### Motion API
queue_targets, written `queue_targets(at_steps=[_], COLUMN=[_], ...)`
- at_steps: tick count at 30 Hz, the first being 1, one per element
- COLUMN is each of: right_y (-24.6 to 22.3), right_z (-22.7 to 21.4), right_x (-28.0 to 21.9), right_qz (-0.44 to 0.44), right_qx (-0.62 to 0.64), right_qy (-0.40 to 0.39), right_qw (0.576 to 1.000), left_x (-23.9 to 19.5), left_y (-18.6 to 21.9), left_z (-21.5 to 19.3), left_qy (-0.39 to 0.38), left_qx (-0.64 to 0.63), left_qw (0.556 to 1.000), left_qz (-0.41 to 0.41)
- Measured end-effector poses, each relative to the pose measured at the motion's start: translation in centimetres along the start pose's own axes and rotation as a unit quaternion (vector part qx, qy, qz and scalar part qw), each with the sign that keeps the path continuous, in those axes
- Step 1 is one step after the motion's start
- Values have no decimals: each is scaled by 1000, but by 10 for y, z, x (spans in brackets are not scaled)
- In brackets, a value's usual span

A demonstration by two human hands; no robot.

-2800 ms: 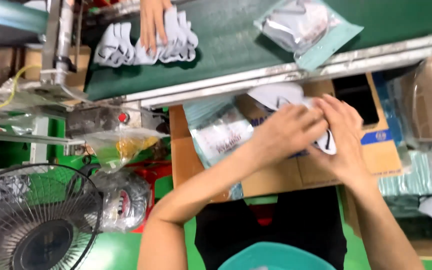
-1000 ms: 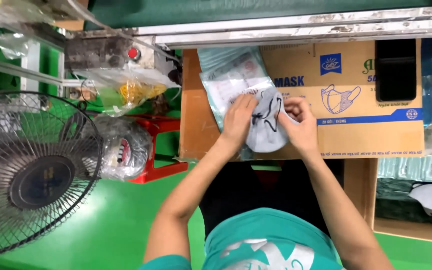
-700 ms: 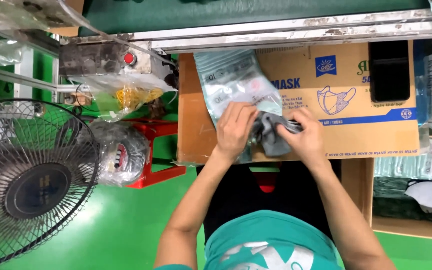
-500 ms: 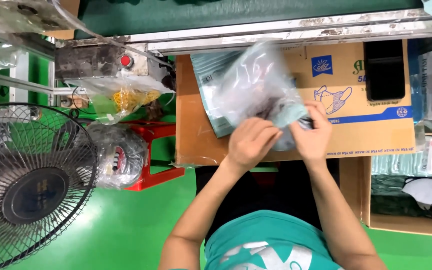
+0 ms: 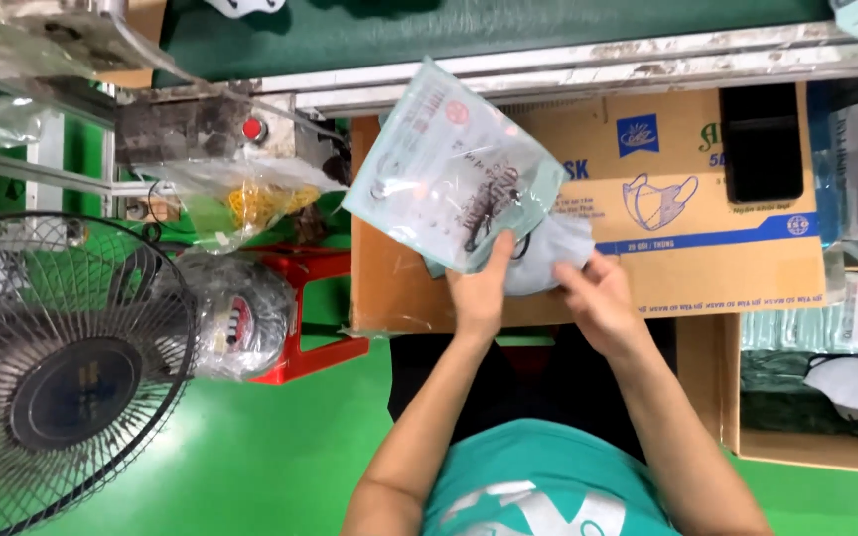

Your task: The recorder is packing stacks of face masks into plastic bags and placing them into cardboard boxes on a production line.

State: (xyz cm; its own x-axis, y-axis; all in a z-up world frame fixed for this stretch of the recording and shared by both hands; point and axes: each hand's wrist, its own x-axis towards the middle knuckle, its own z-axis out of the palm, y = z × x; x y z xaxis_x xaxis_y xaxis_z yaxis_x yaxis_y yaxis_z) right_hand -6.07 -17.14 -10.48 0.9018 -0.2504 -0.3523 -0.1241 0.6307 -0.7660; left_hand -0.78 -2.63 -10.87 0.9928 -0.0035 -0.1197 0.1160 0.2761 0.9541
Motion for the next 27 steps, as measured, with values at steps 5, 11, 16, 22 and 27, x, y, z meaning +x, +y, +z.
queue_targets(at_steps=[5, 11, 16, 22, 27], right_y=[40, 14, -52, -46, -90], right_z=[-43, -42, -29, -20, 41], right_x=[10, 5, -14, -36, -38], right_qz=[-28, -50, -186, -271, -371], right_qx=[20, 89, -306, -459, -384], right_qy=[-37, 9, -85, -96, 32], right_qw=[999, 995, 930, 841, 845], left_x=[-22, -45, -48, -10, -24], left_y=[-34, -11, 111, 123, 86], left_z=[-4, 0, 5, 15, 0], left_qy=[-81, -320, -261, -243, -112], left_qx=[-6, 190, 278, 304, 124], left_qw=[994, 910, 908, 883, 977], left_qz=[-79, -185, 175, 261, 134])
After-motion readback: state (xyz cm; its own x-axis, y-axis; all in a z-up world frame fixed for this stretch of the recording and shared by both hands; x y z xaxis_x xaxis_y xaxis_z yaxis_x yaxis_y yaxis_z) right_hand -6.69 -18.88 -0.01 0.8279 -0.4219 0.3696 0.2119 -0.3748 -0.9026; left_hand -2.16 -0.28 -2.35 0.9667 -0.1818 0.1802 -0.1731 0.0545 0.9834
